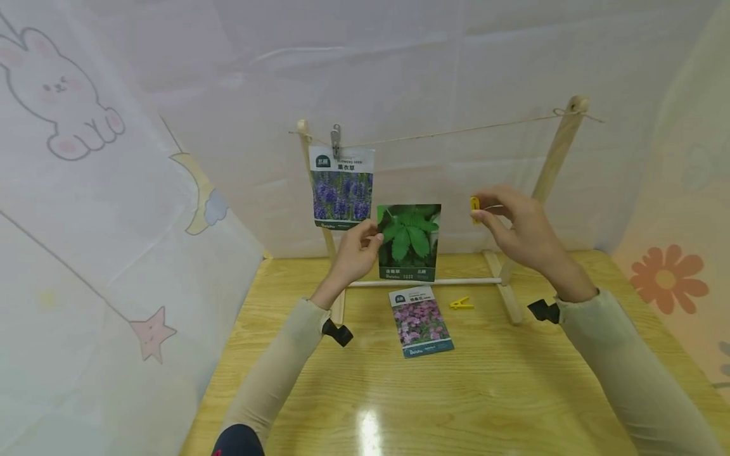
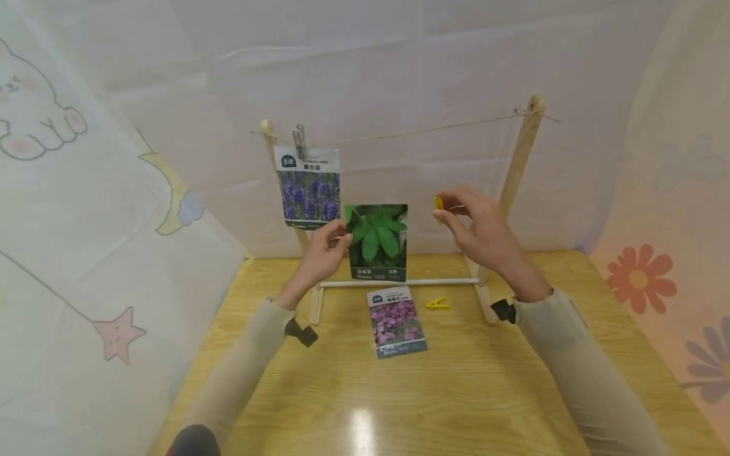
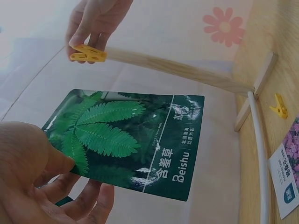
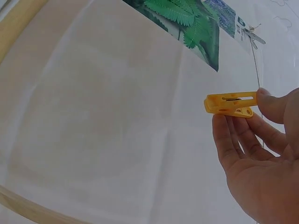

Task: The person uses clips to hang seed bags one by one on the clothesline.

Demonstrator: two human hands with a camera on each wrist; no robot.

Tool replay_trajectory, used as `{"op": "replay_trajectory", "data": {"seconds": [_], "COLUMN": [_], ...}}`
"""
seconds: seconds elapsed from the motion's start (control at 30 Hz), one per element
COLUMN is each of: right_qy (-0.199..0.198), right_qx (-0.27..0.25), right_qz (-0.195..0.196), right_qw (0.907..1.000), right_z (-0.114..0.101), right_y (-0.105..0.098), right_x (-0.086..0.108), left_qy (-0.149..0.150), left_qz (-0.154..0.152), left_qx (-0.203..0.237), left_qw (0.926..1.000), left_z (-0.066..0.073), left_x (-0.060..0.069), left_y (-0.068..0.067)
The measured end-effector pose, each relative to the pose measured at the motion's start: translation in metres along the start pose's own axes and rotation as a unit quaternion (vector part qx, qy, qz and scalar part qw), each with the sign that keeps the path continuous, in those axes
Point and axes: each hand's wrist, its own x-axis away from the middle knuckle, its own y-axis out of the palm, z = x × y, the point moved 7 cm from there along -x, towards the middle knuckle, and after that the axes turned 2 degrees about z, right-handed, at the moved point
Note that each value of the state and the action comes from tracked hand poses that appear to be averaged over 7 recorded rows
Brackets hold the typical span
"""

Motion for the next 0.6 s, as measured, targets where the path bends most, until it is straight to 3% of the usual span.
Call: {"op": "replay_trajectory", "data": {"seconds": [0.3, 0.6], "right_qy": [0.009, 0.003], "right_qx": [-0.018, -0.027], "right_qz": [-0.004, -0.001], "right_qw": [0.9998, 0.9996], "right_z": [-0.01, -0.019], "right_y": [-0.006, -0.01], "right_x": [-0.007, -0.019], "left_qy": [-0.016, -0.021], "left_qz": [-0.003, -0.004], "left_qx": [0.019, 0.012], "left_qw": [0.9997, 0.9997], "left_z": [0.013, 0.024], "left_x": [-0.002, -0.007], "left_y": [-0.005, -0.008]}}
